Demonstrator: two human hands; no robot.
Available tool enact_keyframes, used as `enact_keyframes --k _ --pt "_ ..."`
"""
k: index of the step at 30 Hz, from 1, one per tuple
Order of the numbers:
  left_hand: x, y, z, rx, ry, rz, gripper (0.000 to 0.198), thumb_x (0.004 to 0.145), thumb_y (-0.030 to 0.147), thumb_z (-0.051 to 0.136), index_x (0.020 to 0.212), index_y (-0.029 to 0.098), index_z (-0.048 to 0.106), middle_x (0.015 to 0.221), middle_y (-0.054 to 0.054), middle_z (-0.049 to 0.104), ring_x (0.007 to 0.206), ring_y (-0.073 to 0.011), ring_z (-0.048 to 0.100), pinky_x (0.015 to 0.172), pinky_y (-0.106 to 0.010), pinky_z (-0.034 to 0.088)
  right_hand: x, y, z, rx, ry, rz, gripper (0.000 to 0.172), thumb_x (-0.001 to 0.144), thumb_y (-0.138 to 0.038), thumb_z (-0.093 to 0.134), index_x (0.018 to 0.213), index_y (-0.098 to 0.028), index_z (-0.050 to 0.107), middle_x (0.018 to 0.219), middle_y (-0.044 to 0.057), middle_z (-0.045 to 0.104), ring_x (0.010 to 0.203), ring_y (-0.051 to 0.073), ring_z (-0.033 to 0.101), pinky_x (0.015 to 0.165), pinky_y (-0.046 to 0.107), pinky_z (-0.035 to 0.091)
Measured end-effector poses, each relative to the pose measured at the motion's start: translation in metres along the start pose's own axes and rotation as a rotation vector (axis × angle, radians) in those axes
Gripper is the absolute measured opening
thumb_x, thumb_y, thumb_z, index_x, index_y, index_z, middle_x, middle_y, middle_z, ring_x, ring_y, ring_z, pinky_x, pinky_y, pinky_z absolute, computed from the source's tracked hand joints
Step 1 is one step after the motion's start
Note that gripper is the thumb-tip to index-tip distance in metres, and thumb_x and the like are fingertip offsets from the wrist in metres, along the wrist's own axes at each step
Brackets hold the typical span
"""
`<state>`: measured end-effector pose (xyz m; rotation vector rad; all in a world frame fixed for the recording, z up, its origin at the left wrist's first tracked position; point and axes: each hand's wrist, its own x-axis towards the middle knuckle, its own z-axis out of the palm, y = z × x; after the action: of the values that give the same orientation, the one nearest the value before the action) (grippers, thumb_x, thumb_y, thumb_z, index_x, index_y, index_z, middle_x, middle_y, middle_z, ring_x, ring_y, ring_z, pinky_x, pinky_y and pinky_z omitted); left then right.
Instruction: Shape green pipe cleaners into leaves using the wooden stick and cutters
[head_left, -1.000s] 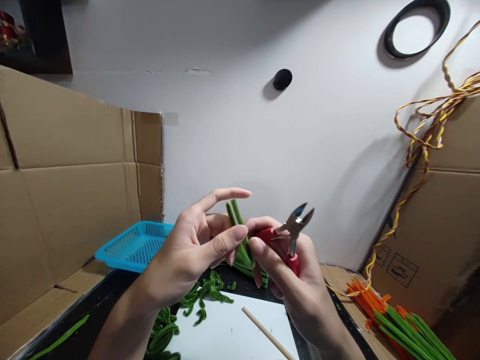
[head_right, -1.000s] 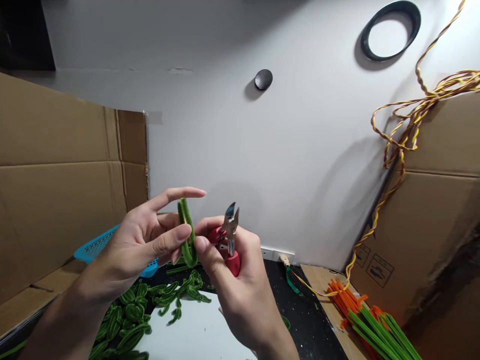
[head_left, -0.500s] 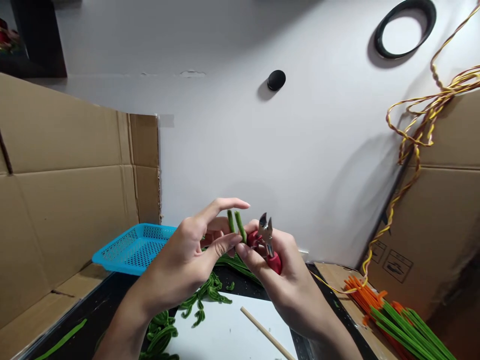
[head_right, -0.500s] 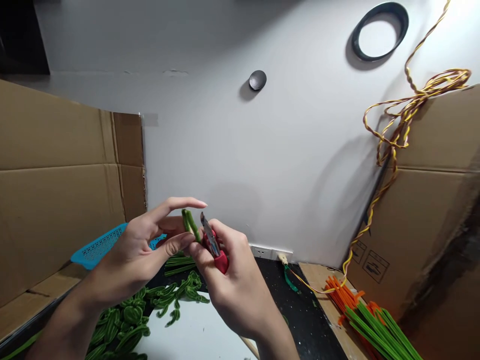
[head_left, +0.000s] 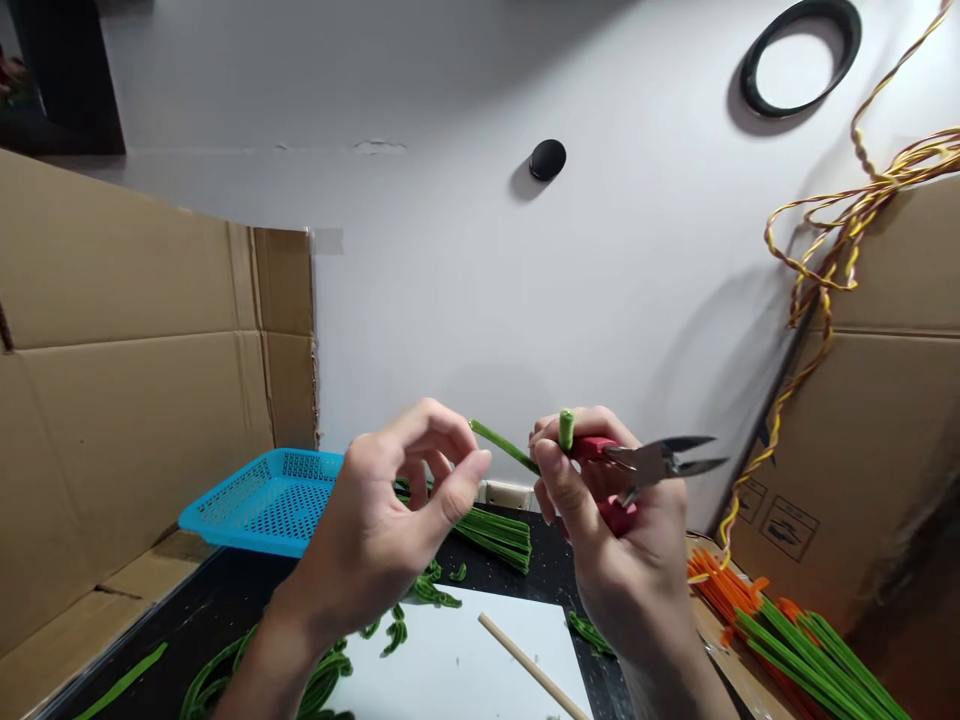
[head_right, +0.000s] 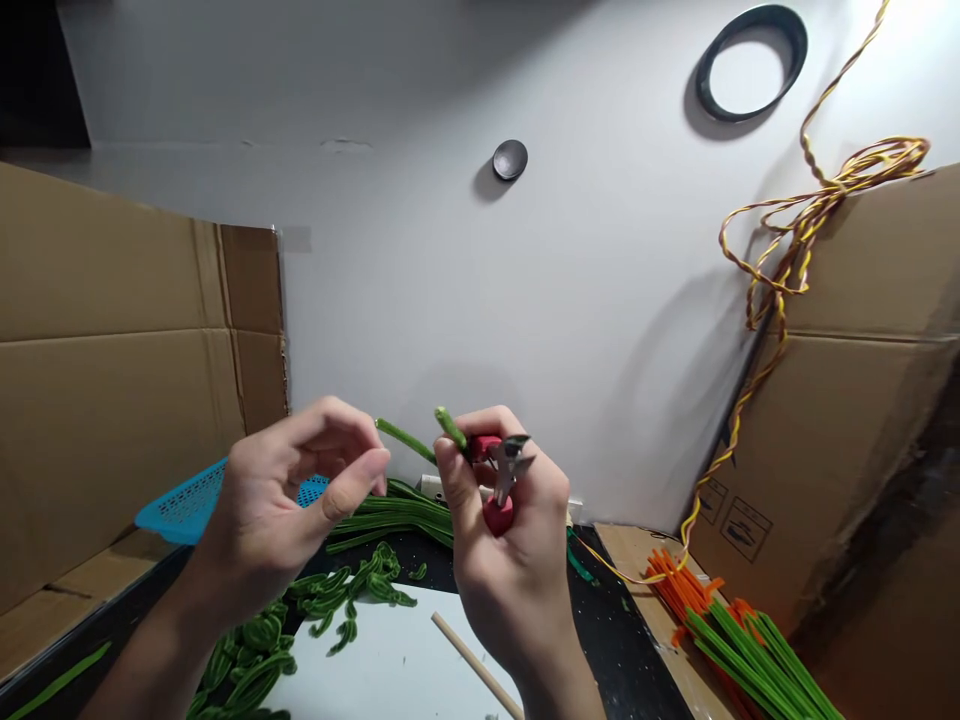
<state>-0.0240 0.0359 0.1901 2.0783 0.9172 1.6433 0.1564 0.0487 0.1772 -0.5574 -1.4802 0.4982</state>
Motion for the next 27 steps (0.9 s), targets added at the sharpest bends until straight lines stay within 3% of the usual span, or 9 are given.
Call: enact_keyframes --k 5,8,11,15,17,21,25,27 --pt "0.001 -0.011 0.023 -0.322 -0.245 -0.189 0.013 0.099 0.033 0.07 0.1 0.021 0.065 0.074 0.004 0.061 0.062 -0.0087 0.05 0.056 -0.02 0.04 -0.002 -0.003 0.006 -0.042 0.009 -0.122 0.011 0.103 -0.03 0.062 0.094 -0.024 0.062 0.089 0.0 0.06 0.066 0.011 0.051 0.053 0.025 0.042" --pt "0.0 -0.017 0.035 -0.52 -0.243 -0.172 0.021 0.104 0.035 0.063 0.09 0.019 0.062 0.072 0.005 0.055 0.057 -0.007 0.043 0.051 -0.02 0.037 -0.004 0.001 0.01 -0.067 -0.065 -0.171 0.01 0.105 -0.024 0.057 0.095 -0.024 0.06 0.092 0.0 0.057 0.072 0.012 0.054 0.058 0.024 0.046" --pt "-0.001 -0.016 0.039 -0.493 -0.172 -0.171 0.023 0.104 0.036 0.063 0.09 0.018 0.062 0.07 0.005 0.052 0.055 -0.0066 0.042 0.048 -0.019 0.036 -0.005 0.005 0.014 -0.121 -0.051 -0.236 0.009 0.104 -0.019 0.056 0.097 -0.023 0.058 0.092 0.0 0.055 0.073 0.012 0.053 0.062 0.025 0.048" --pt "0.0 -0.013 0.036 -0.361 -0.005 -0.092 0.023 0.104 0.038 0.064 0.091 0.019 0.067 0.072 0.003 0.06 0.051 -0.0054 0.049 0.044 -0.018 0.038 -0.005 0.007 0.015 -0.242 0.164 -0.325 0.007 0.101 -0.015 0.061 0.1 -0.022 0.06 0.096 0.002 0.057 0.078 0.013 0.057 0.068 0.028 0.05" --pt "0.0 -0.011 0.034 -0.296 0.104 -0.034 0.023 0.104 0.036 0.063 0.09 0.019 0.068 0.077 0.001 0.066 0.049 -0.005 0.052 0.041 -0.019 0.039 -0.004 0.005 0.012 -0.293 0.212 -0.339 0.007 0.099 -0.015 0.064 0.098 -0.022 0.061 0.093 0.001 0.057 0.076 0.013 0.057 0.065 0.027 0.049" --pt "-0.002 -0.008 0.031 -0.085 0.242 0.073 0.017 0.103 0.028 0.065 0.089 0.021 0.071 0.07 0.003 0.069 0.045 -0.005 0.052 0.041 -0.019 0.041 -0.003 0.0 0.006 -0.292 0.136 -0.357 0.011 0.094 -0.012 0.067 0.099 -0.021 0.064 0.093 0.002 0.059 0.072 0.013 0.057 0.061 0.028 0.049" --pt "-0.003 -0.002 0.027 0.029 0.305 0.116 0.015 0.103 0.025 0.065 0.09 0.023 0.073 0.069 0.004 0.069 0.048 -0.007 0.057 0.044 -0.02 0.045 -0.007 -0.002 0.006 -0.333 -0.046 -0.449 0.036 0.085 -0.004 0.066 0.116 -0.022 0.065 0.106 0.006 0.062 0.081 0.017 0.061 0.067 0.032 0.052" --pt "-0.003 -0.001 0.026 0.042 0.318 0.13 0.014 0.102 0.025 0.067 0.09 0.023 0.074 0.071 0.004 0.07 0.05 -0.0078 0.06 0.046 -0.021 0.046 -0.009 -0.001 0.009 -0.362 -0.078 -0.529 0.042 0.083 -0.002 0.066 0.12 -0.024 0.065 0.106 0.007 0.063 0.085 0.02 0.062 0.069 0.035 0.053"
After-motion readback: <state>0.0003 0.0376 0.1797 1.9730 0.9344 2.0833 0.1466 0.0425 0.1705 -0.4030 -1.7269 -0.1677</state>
